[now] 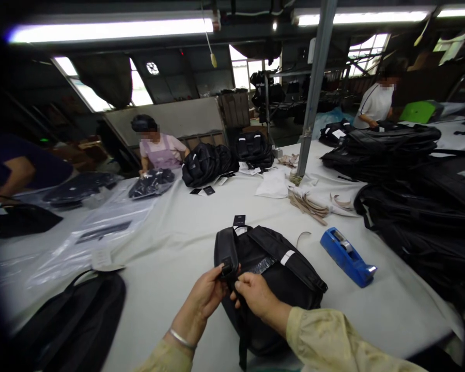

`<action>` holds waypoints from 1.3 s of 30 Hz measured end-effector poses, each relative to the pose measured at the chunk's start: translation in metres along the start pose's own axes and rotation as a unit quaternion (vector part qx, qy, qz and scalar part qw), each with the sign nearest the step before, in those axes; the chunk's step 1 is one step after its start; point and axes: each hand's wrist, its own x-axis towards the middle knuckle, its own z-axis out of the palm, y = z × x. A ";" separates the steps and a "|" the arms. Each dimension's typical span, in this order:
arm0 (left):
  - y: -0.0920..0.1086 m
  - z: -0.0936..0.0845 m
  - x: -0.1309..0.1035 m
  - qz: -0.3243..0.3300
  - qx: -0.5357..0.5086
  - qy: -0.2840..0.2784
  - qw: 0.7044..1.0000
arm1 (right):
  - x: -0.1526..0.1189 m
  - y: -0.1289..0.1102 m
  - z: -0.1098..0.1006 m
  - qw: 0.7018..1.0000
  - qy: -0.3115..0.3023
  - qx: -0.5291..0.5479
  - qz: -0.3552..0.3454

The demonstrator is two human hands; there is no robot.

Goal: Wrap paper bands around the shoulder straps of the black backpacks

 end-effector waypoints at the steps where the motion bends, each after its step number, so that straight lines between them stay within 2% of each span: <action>1: 0.001 0.000 0.000 0.003 0.000 0.006 1.000 | -0.001 0.003 0.001 1.000 0.004 -0.002 0.014; 3: 0.002 -0.001 -0.001 0.012 0.000 0.004 1.000 | 0.000 0.003 0.007 0.999 0.019 -0.001 0.026; 7: 0.002 -0.002 -0.001 0.030 -0.006 -0.042 0.999 | 0.007 -0.013 0.018 0.999 0.049 0.006 -0.002; 9: 0.005 -0.003 -0.002 0.035 -0.013 -0.029 0.999 | 0.005 -0.014 0.019 0.999 0.031 0.014 -0.011; 11: 0.010 -0.004 -0.004 0.032 -0.024 0.006 0.999 | 0.001 -0.006 0.018 1.000 0.010 0.019 -0.004; 13: 0.014 -0.005 -0.005 0.024 -0.037 0.023 0.999 | -0.002 0.003 0.018 1.000 0.016 0.014 0.017; 15: 0.014 -0.004 -0.005 0.015 -0.046 0.020 0.999 | 0.000 0.006 0.019 0.999 0.036 0.005 0.022; 17: 0.013 -0.003 -0.004 0.011 -0.050 0.007 0.999 | 0.008 -0.001 0.022 0.999 0.046 0.007 -0.003; 21: 0.015 -0.004 -0.004 0.006 -0.055 -0.005 0.998 | 0.012 -0.013 0.025 0.999 0.014 0.022 -0.047; 24: 0.023 -0.008 -0.007 0.010 -0.062 0.008 0.998 | 0.001 -0.002 0.023 1.000 -0.007 0.018 -0.013; 27: 0.026 -0.007 -0.009 0.012 -0.077 0.010 0.997 | 0.000 0.005 0.023 1.000 0.016 0.013 0.018; 29: 0.025 -0.004 -0.010 0.011 -0.074 0.001 0.997 | 0.007 -0.001 0.025 1.000 0.022 0.009 -0.017; 32: 0.025 -0.001 -0.010 0.007 -0.057 -0.011 0.998 | 0.015 -0.013 0.025 0.998 0.000 0.012 -0.068; 35: 0.029 -0.002 -0.011 0.012 -0.051 0.003 0.999 | 0.010 -0.011 0.024 0.999 -0.022 0.002 -0.049; 39: 0.033 -0.004 -0.011 0.022 -0.055 -0.001 0.998 | 0.006 -0.006 0.025 1.000 0.002 -0.006 -0.020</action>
